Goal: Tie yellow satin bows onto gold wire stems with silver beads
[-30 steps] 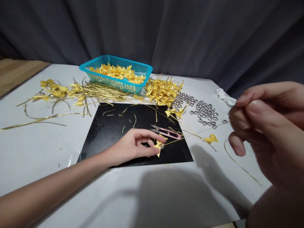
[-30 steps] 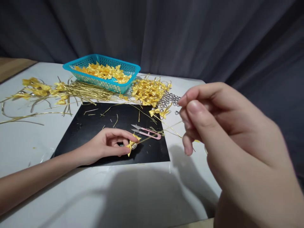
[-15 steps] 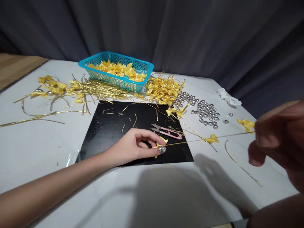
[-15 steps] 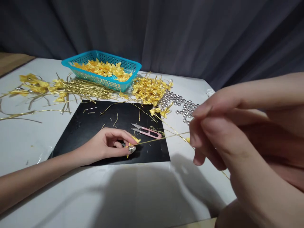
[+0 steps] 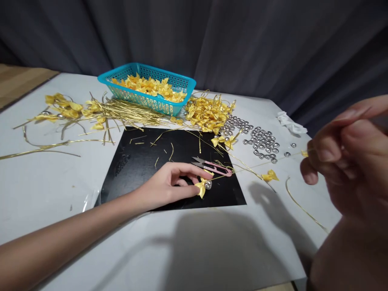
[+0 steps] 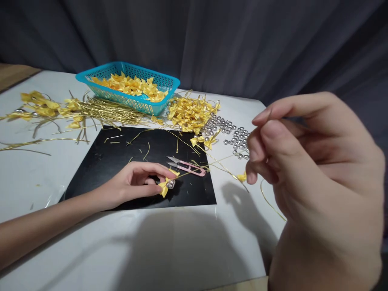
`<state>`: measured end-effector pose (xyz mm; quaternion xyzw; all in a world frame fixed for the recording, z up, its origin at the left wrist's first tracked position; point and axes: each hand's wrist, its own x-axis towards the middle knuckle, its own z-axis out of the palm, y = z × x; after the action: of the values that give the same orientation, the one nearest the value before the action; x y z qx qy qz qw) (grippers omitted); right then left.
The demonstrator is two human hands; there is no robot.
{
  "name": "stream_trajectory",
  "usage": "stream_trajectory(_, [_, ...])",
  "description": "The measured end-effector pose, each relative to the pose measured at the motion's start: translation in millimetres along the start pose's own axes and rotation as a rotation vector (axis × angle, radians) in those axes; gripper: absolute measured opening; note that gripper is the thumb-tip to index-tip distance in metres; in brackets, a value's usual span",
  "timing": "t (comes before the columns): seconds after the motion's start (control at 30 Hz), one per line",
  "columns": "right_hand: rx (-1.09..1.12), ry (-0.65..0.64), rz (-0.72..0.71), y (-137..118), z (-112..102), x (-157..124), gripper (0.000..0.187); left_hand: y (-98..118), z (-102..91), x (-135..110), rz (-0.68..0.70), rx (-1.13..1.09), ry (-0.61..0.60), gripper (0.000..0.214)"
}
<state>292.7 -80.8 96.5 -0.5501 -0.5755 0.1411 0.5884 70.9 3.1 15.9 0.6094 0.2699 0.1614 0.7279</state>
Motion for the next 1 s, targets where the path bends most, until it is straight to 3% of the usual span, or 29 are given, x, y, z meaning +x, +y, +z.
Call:
stream_trajectory(0.13, [0.157,0.063,-0.012,0.7,5.0,-2.2,0.015,-1.6,-2.4,1.8,-0.041,-0.033,-0.018,0.031])
stream_trajectory(0.27, [0.165,0.049,0.021,4.7,7.7,-7.1,0.006,-5.7,-2.4,2.6,-0.024,0.021,-0.025,0.033])
stream_trajectory(0.5, [0.01,-0.201,0.167,18.0,-0.3,-10.8,0.006,-5.3,-1.1,1.9,0.091,0.07,-0.017,0.031])
stream_trajectory(0.63, [-0.065,-0.318,0.168,16.4,-1.6,-15.2,0.007,-3.6,-1.1,0.1,0.044,0.003,0.012,0.023])
stream_trajectory(0.73, [0.014,-0.397,0.154,12.6,3.2,-18.5,0.01,-3.2,-0.3,0.5,0.01,-0.047,0.035,0.019])
stream_trajectory(0.9, [0.085,-0.292,0.047,8.4,5.2,-18.5,0.019,-4.8,1.3,3.6,0.016,-0.017,0.064,0.017])
stream_trajectory(1.0, [-0.025,-0.334,0.111,8.5,-5.8,-19.4,0.014,-5.7,1.3,4.5,0.039,0.021,0.07,0.018])
